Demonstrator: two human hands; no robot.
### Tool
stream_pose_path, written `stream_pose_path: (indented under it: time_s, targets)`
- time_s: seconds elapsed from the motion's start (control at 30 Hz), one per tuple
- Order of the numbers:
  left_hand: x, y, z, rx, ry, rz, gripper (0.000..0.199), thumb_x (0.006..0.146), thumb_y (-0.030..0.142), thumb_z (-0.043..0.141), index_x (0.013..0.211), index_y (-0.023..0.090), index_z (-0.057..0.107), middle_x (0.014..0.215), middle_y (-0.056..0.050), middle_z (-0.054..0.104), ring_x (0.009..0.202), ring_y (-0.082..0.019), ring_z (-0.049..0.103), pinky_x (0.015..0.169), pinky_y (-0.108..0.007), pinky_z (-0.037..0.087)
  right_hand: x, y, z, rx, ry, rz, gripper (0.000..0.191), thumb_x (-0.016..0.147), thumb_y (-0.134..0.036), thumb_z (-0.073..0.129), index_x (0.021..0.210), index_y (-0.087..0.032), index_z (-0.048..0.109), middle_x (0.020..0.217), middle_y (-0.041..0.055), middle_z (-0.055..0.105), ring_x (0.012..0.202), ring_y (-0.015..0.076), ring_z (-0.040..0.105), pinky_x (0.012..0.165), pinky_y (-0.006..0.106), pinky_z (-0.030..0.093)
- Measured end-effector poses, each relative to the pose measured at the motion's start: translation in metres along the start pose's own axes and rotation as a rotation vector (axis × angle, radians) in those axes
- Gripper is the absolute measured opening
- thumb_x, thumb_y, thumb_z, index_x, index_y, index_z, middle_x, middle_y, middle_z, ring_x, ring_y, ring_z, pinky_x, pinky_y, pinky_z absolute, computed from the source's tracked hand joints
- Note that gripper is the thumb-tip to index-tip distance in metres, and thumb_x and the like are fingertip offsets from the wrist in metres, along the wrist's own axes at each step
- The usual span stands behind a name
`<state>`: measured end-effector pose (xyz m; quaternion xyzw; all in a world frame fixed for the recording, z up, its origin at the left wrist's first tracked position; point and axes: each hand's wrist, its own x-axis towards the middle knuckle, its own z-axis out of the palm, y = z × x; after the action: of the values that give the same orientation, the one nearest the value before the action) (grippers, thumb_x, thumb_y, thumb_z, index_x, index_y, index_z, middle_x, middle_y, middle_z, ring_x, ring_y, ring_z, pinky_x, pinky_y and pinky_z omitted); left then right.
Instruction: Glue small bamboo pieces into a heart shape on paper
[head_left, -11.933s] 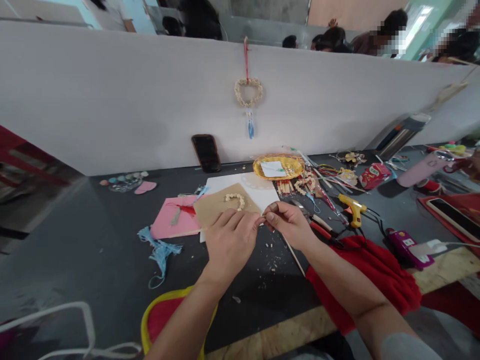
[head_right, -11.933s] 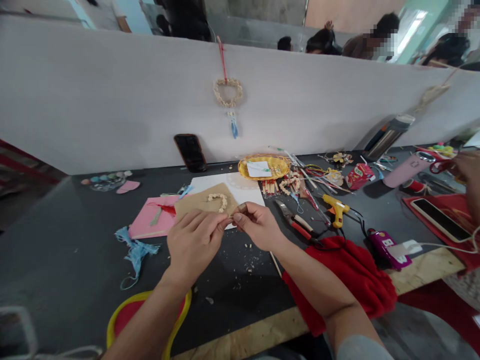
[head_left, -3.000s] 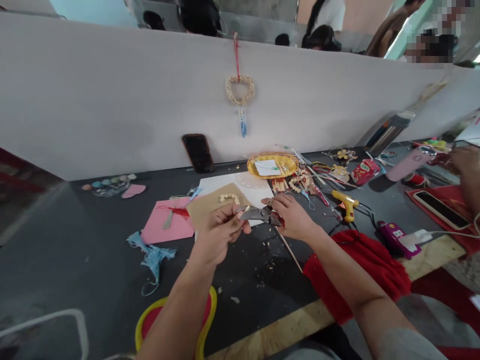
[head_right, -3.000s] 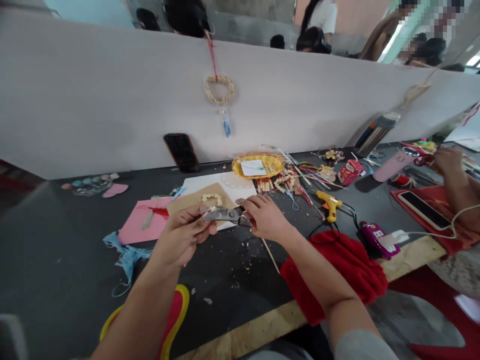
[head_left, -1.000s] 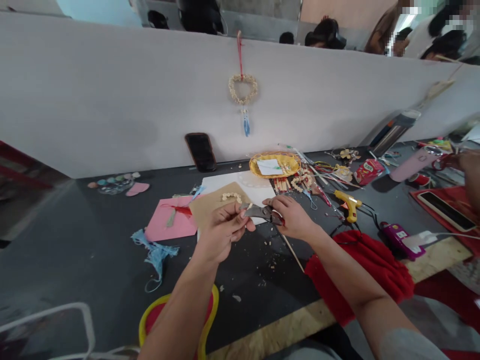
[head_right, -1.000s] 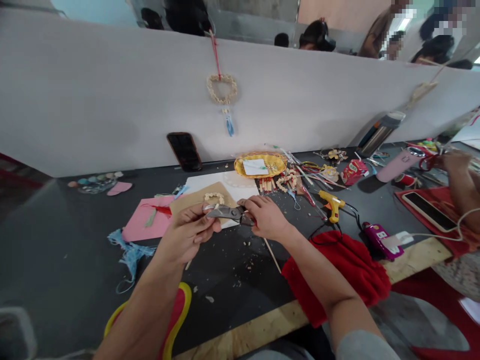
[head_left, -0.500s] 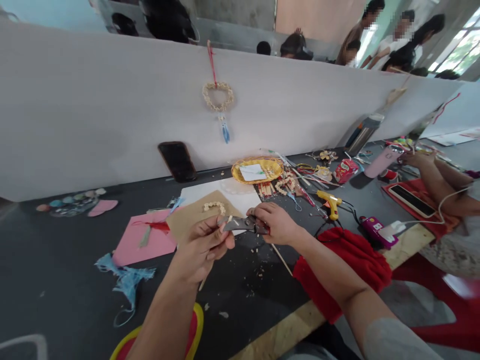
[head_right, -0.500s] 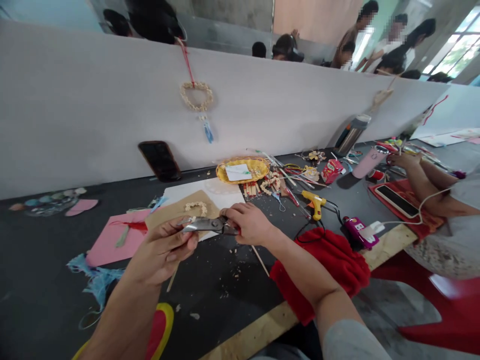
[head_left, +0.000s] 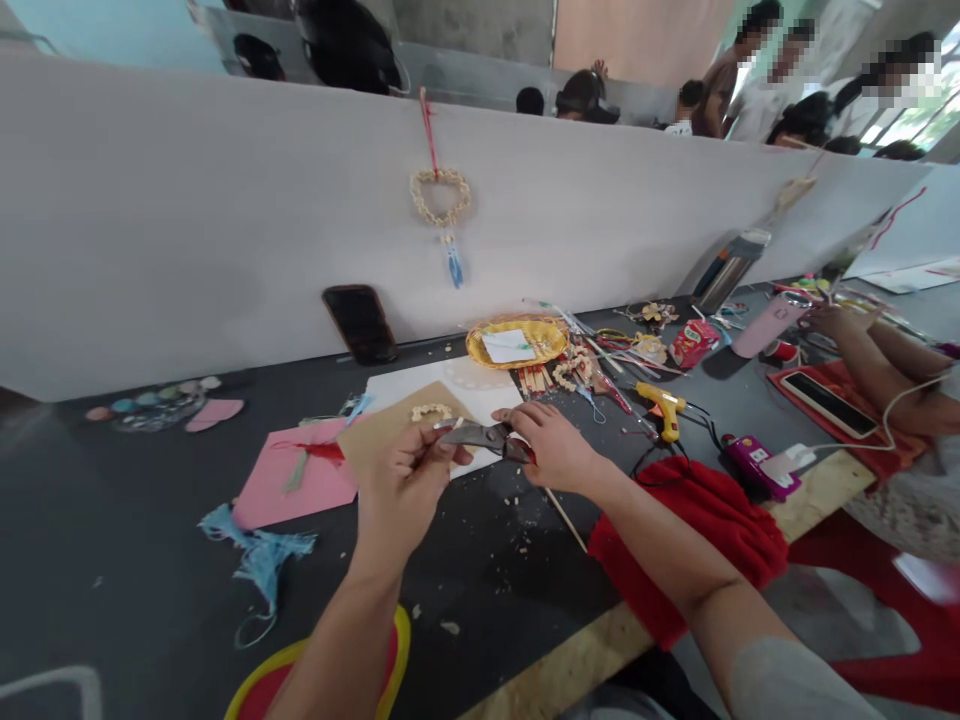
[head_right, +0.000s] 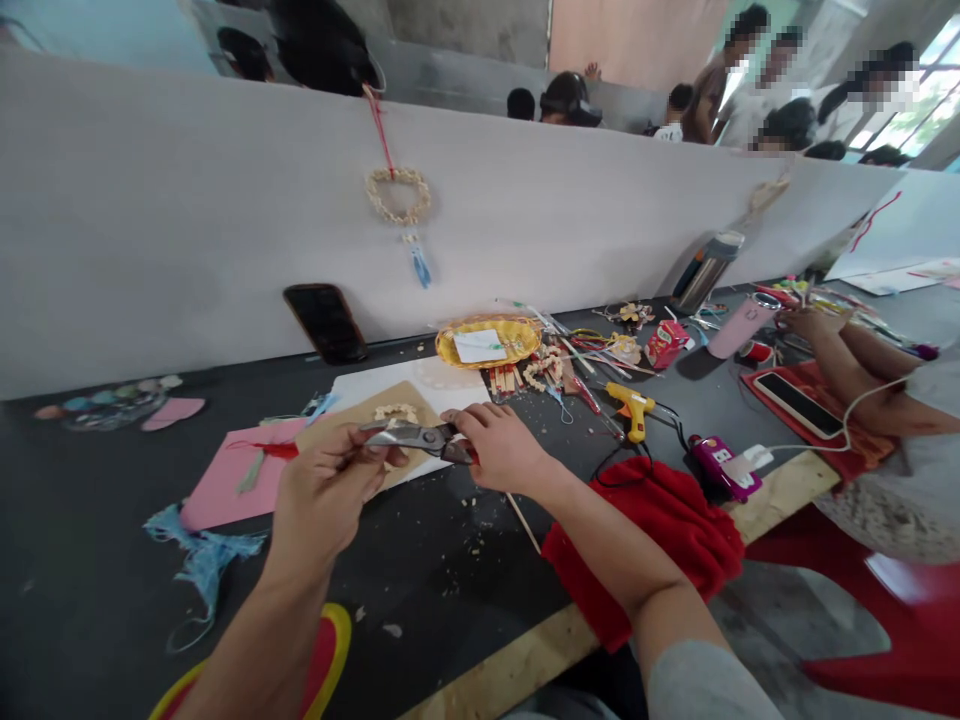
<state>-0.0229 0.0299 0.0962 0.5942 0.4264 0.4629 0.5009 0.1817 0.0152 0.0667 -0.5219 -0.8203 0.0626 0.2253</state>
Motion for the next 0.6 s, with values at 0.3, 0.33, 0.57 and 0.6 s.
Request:
stream_pose_path:
  time_s: [0.3, 0.33, 0.57, 0.6]
  targets:
    - [0.002, 0.008, 0.004, -0.282, -0.091, -0.191, 0.031, 0.067, 0.037, 0.078, 0.067, 0.013, 0.058, 0.054, -0.001, 0.060, 0.036, -0.002, 0.031, 0.038, -0.018, 0.015, 0.000, 0.008, 0.003, 0.009, 0.021, -0.033, 0.057, 0.065, -0.009, 0.058, 0.121, -0.015, 0.056, 0.112, 0.0129, 0.065, 0.103, 0.0266, 0.059, 0.090, 0.038, 0.046]
    - [0.002, 0.009, 0.005, -0.288, -0.086, -0.197, 0.032, 0.067, 0.037, 0.078, 0.068, 0.013, 0.058, 0.054, -0.001, 0.060, 0.036, -0.002, 0.031, 0.038, -0.018, 0.015, -0.001, 0.008, 0.005, 0.008, 0.019, -0.028, 0.057, 0.064, -0.009, 0.059, 0.120, -0.015, 0.056, 0.111, 0.0127, 0.065, 0.102, 0.0267, 0.060, 0.089, 0.038, 0.046]
    - [0.002, 0.010, 0.003, -0.314, -0.138, -0.203, 0.032, 0.068, 0.035, 0.078, 0.064, 0.013, 0.056, 0.054, -0.003, 0.062, 0.037, -0.002, 0.030, 0.037, -0.017, 0.016, 0.000, 0.014, 0.011, 0.043, 0.044, -0.090, 0.050, 0.075, -0.010, 0.054, 0.125, -0.016, 0.052, 0.118, 0.0140, 0.062, 0.108, 0.0273, 0.056, 0.091, 0.041, 0.046]
    - [0.003, 0.010, 0.002, -0.327, -0.160, -0.215, 0.032, 0.068, 0.036, 0.078, 0.063, 0.013, 0.055, 0.053, -0.003, 0.062, 0.036, -0.001, 0.029, 0.037, -0.017, 0.015, 0.001, 0.015, 0.011, 0.056, 0.045, -0.112, 0.050, 0.076, -0.010, 0.054, 0.125, -0.016, 0.051, 0.118, 0.0142, 0.061, 0.108, 0.0275, 0.056, 0.091, 0.041, 0.046]
